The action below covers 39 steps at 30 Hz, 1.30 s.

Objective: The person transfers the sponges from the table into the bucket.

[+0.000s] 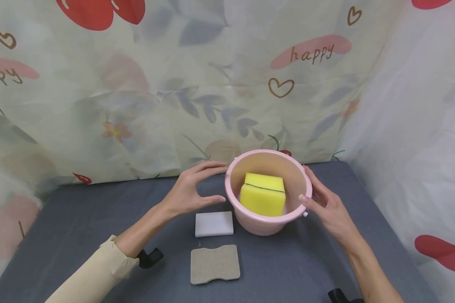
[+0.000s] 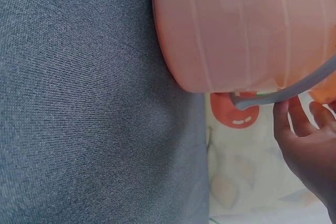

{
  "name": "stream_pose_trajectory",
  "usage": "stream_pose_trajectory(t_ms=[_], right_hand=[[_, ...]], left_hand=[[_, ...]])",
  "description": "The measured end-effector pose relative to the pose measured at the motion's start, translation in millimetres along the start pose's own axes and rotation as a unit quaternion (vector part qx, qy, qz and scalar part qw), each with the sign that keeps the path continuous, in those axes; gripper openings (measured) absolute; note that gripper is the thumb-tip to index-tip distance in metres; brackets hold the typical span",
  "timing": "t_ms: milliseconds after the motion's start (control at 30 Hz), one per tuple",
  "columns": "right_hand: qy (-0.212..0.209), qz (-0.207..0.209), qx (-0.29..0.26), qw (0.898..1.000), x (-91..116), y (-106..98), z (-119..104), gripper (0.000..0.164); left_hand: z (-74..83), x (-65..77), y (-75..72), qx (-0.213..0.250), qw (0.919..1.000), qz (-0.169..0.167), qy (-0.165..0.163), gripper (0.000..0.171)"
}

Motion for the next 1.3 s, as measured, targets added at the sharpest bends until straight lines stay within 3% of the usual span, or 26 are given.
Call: stream_pose_trajectory(t_ms=[133,500,800,1033,1300], right_hand=[[-0.001,0.0,-0.002,1.0,0,0,0,0.072],[-0.006,0.002,-0.006,1.0,-2,0,0,0.072],[-0.006,0.002,-0.008,1.0,-2,1,0,0.072],[-0.005,0.001,-0.009,1.0,-1,2,1,0.072],[-0.017,-0.003,-0.014,1.0,0,1,2,0.072]], left_hand=[[-4.3,11.3,-3.9,-0.002,0.9999,-0.003,-0.015,0.068],[-21.7,51.0,-7.0,-0.013,0.9949,-0.031,-0.095,0.074],[-30.8,74.8,-2.5,-0.021,0.9782,-0.112,-0.174,0.079],[-36.2,88.5,0.6,-0.018,0.9636,-0.173,-0.203,0.088],[-38.7,94.9,4.7,-0.034,0.9582,-0.193,-0.209,0.087]])
Point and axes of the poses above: each hand's wrist, its own x-axis away from the middle knuckle, its own y-axis out of the palm, z = x × y, the point moved 1 cm from there along -x, towards the middle knuckle, and after that the axes turned 15 degrees about z, right-handed, at the moved point
